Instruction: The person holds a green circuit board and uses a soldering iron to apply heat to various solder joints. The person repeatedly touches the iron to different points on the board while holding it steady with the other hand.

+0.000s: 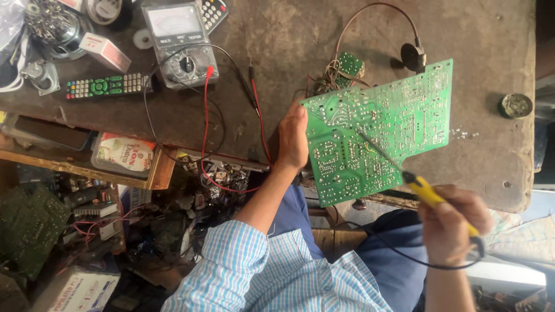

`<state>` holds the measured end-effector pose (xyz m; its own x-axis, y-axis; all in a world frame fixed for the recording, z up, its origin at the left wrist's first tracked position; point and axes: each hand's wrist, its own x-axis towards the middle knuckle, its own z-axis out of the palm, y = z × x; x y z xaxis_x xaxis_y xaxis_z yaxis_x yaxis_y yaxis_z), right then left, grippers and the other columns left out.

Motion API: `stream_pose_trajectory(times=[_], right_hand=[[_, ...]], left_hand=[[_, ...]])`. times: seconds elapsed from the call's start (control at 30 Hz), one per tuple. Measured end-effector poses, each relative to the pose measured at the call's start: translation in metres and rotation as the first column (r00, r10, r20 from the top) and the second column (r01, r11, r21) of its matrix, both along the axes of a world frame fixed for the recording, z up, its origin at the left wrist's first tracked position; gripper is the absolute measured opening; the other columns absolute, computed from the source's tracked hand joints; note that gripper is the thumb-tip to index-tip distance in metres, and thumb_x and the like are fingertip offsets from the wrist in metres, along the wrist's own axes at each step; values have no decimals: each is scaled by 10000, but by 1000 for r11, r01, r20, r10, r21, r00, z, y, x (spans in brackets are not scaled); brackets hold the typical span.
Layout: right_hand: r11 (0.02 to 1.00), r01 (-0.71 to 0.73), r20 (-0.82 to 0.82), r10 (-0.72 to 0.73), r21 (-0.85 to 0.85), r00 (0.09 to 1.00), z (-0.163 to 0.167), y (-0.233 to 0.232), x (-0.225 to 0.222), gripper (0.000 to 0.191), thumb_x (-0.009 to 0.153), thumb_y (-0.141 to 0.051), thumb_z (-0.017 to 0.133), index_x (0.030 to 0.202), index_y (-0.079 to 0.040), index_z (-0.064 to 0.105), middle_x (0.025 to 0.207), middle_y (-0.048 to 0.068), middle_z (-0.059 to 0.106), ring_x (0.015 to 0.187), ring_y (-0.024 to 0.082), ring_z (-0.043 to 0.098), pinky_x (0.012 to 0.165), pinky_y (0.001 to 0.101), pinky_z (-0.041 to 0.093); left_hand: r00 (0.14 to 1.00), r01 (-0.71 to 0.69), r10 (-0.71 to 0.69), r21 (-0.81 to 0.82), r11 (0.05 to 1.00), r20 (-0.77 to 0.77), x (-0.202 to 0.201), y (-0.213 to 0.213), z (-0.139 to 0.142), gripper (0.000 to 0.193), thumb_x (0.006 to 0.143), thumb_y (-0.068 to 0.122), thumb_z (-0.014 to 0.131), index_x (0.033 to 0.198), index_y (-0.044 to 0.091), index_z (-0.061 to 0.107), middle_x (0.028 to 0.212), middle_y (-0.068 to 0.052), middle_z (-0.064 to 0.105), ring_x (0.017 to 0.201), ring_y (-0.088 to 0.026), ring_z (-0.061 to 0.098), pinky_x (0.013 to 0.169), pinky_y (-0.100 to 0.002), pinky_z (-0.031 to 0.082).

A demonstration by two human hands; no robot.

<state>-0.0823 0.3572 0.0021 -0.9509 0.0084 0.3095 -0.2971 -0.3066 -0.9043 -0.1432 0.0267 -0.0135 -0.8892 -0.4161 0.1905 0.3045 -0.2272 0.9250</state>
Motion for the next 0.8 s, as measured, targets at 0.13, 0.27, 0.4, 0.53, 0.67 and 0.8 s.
stream_pose_trajectory(times=[0.13, 0.27, 0.4, 0.53, 0.67, 0.8], right_hand=[[999, -47, 35, 48, -24, 998, 6, -33, 3, 177, 974, -51, 673, 1074, 92, 645, 927, 211, 674, 668, 232, 639, 581, 279, 513], [998, -60, 40, 61, -37, 997, 11, -50, 4, 167, 991, -29, 681, 1087, 103, 645, 908, 193, 664, 688, 223, 634, 613, 289, 525], [1000, -15, 70, 14, 17, 997, 15, -54, 4, 156, 983, -28, 669, 1071, 98, 641, 921, 193, 668, 683, 223, 648, 603, 276, 526], [999, -17, 77, 15, 28, 997, 20, -56, 3, 140, 987, -18, 662, 1067, 94, 640, 913, 190, 669, 683, 214, 650, 597, 273, 532], [999, -34, 149, 35, -7, 988, 25, -56, 3, 155, 989, -7, 623, 1113, 84, 647, 925, 202, 681, 701, 216, 651, 639, 300, 532], [983, -41, 261, 88, -179, 961, 28, -59, 4, 117, 1022, 7, 581, 1090, 76, 645, 924, 205, 682, 754, 234, 644, 642, 315, 523]], left_hand=[[999, 17, -18, -16, 1000, -43, 0, 0, -2, 526, 1076, 470, 426, 1177, 5, 649, 961, -18, 654, 887, -91, 563, 801, -262, 451], [1000, 16, -17, -9, 1000, -25, 0, 1, 1, 547, 1076, 482, 429, 1204, -1, 650, 949, -24, 646, 870, -96, 551, 789, -265, 446], [1000, 17, -18, -49, 999, -20, 1, 1, 5, 589, 1075, 514, 403, 1225, 3, 654, 926, -26, 655, 851, -99, 568, 770, -267, 454], [1000, 14, -16, -68, 998, -19, 2, 1, 8, 604, 1071, 526, 399, 1240, 5, 652, 925, -25, 659, 848, -101, 570, 766, -269, 455], [999, 17, -19, -68, 998, -33, 4, 0, 10, 604, 1073, 528, 397, 1237, 7, 652, 925, -23, 660, 851, -101, 569, 767, -276, 453], [1000, 12, -12, -74, 997, 8, 4, 0, 13, 605, 1083, 522, 393, 1216, 4, 674, 853, -19, 609, 803, -105, 534, 727, -280, 428]])
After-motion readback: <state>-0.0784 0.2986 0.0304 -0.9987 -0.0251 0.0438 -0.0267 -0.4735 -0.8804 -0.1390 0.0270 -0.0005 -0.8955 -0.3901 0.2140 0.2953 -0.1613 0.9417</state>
